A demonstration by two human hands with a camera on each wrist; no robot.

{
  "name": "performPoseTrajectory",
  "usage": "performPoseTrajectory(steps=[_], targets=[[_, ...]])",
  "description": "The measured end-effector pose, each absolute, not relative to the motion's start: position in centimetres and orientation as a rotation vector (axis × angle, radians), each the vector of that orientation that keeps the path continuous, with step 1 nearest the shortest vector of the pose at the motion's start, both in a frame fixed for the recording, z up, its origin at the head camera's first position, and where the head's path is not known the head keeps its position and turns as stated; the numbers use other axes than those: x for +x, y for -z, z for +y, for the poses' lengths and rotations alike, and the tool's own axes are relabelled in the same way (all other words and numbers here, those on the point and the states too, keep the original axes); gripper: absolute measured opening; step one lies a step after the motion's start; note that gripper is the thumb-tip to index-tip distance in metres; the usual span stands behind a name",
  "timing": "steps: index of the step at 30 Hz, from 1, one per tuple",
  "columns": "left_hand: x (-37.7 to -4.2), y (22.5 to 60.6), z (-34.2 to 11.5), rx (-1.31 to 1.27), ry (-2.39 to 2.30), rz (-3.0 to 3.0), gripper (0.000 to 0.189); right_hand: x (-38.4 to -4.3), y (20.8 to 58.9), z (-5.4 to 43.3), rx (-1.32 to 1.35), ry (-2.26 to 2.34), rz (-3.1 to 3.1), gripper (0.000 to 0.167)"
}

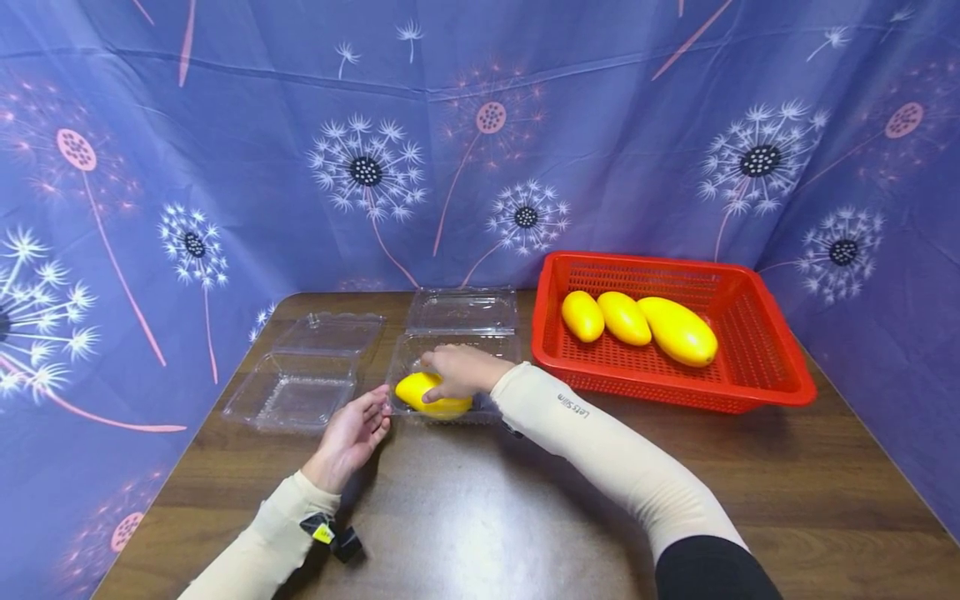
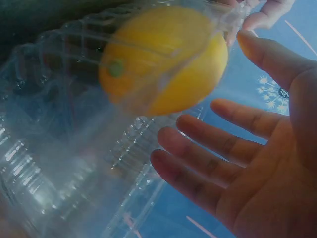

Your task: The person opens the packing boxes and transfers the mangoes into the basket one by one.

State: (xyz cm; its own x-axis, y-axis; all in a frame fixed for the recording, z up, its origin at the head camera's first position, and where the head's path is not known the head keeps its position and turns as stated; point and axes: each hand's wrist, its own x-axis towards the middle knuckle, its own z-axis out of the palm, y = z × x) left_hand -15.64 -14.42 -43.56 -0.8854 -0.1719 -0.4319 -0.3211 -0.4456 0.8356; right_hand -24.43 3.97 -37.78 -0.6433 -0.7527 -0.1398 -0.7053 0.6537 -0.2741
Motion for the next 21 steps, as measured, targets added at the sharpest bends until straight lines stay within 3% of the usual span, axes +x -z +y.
performPoseTrajectory(steps=[21], targets=[[-15.7,43.9,-14.6,-0.702,-2.486,1.624,0.034,-24.1,39.7,3.2,-1.103,0.360,2.635,0.072]])
